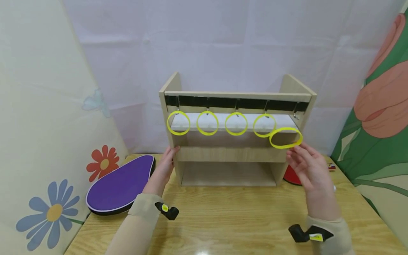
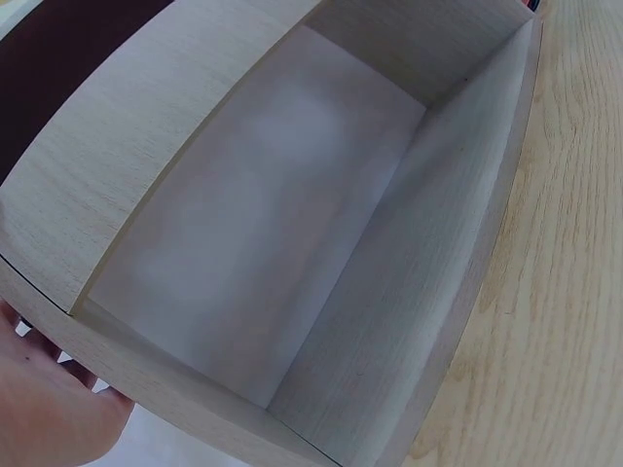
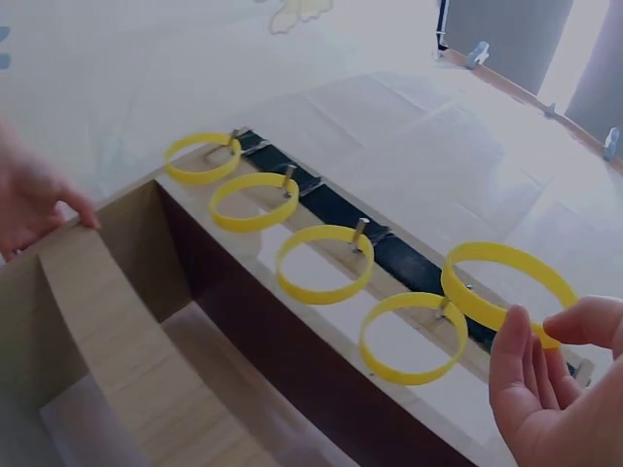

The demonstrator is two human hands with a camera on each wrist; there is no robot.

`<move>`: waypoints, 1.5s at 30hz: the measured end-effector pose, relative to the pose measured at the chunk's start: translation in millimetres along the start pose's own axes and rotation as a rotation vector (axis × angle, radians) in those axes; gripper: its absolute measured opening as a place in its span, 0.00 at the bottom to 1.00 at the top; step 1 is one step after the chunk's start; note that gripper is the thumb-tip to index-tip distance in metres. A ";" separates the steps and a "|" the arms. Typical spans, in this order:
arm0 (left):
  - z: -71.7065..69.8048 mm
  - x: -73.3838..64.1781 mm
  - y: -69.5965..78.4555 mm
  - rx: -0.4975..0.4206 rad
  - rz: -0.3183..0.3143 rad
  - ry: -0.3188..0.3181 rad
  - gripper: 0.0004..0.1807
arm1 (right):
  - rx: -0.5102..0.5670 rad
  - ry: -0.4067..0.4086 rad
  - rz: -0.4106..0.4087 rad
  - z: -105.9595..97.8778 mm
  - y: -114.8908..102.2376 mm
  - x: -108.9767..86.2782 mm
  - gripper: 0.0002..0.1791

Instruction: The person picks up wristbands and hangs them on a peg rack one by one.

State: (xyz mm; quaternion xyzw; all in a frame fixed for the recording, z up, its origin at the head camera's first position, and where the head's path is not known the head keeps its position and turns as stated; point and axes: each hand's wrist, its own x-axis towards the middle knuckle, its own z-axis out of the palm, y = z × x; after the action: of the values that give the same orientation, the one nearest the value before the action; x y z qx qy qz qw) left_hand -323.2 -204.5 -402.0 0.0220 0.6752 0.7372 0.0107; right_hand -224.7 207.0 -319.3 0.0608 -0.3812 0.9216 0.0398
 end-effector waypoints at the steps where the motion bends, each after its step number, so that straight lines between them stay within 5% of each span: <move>1: -0.1 0.1 -0.1 0.001 -0.001 0.000 0.32 | 0.019 -0.009 -0.019 -0.3 -2.4 0.5 0.08; 6: -0.3 0.5 -0.6 -0.005 0.000 0.004 0.32 | 0.102 -0.024 -0.058 -3.0 -16.2 6.1 0.08; 14: 0.0 1.1 -1.1 -0.009 0.005 0.017 0.31 | 0.173 0.052 -0.004 -9.1 -31.5 20.3 0.09; 45: 3.0 -3.3 1.9 -0.012 0.009 0.000 0.30 | 0.084 0.144 0.069 -24.8 -17.0 45.2 0.07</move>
State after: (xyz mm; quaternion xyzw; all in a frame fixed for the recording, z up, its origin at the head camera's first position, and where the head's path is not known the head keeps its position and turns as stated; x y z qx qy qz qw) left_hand -319.7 -201.8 -400.0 0.0249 0.6705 0.7415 0.0074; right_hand -269.4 237.7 -318.4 -0.0173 -0.3403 0.9396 0.0327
